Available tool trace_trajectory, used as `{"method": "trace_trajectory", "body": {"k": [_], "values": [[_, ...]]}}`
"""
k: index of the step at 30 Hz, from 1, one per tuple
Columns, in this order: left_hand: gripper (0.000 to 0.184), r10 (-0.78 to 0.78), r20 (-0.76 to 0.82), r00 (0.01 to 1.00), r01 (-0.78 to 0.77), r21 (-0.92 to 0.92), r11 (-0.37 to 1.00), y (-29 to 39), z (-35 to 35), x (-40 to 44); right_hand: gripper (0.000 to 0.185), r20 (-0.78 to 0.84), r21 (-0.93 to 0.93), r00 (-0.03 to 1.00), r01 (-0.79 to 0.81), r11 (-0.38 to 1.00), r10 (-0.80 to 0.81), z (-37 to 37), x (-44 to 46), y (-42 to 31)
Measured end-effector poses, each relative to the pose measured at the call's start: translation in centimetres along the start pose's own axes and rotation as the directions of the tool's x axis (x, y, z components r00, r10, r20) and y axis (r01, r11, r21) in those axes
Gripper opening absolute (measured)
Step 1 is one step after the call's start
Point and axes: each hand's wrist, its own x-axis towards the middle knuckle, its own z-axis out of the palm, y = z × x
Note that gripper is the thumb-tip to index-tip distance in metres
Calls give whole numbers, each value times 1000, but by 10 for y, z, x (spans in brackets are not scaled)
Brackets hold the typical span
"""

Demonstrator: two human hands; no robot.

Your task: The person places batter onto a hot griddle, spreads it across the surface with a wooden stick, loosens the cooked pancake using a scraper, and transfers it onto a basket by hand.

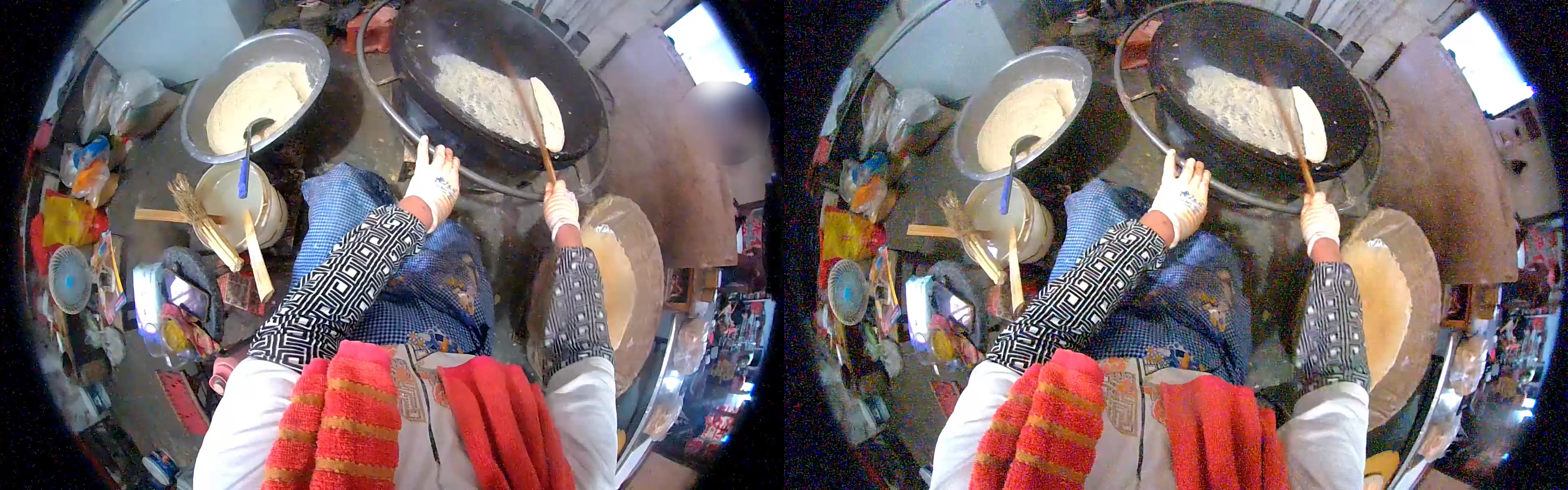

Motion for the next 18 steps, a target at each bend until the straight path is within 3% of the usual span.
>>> {"method": "trace_trajectory", "body": {"k": [4, 6, 8, 10, 11, 12, 15, 17, 18], "values": [[47, 8, 2, 1000, -8, 16, 1000, -9, -2, 2, 37, -9, 60, 998, -69, 996, 70, -4, 18, 13], [46, -24, -2, 1000, 24, -15, 1000, -12, 1, 3, 37, 11, 223, 1000, -13, 975, 11, 1, 2, -1], [45, -54, -12, 998, 54, -30, 998, -16, 7, 7, 39, -47, -3, 978, 204, 979, -204, 10, -20, -2], [46, -67, 12, 998, 67, -15, 998, -19, 3, 8, 36, -5, 211, 999, -31, 977, 33, 8, -7, 22], [47, -71, 24, 997, 71, -9, 997, -22, 2, 7, 33, -63, 104, 995, -70, 992, 76, 19, 9, 41], [47, -75, 38, 996, 76, -8, 997, -25, 3, 5, 34, -30, 150, 980, -188, 971, 195, -1, 6, 30], [48, -98, 69, 993, 99, -19, 995, -32, -3, 11, 28, -197, 69, 978, 76, 995, -61, 13, 10, 32], [48, -125, 108, 986, 131, -49, 990, -39, -6, 11, 25, -112, -18, 988, 103, 994, -105, 11, -2, 20], [47, -136, 70, 988, 137, -17, 990, -39, -2, 11, 26, -107, 19, 994, 29, 999, -27, 15, 4, 32]]}}
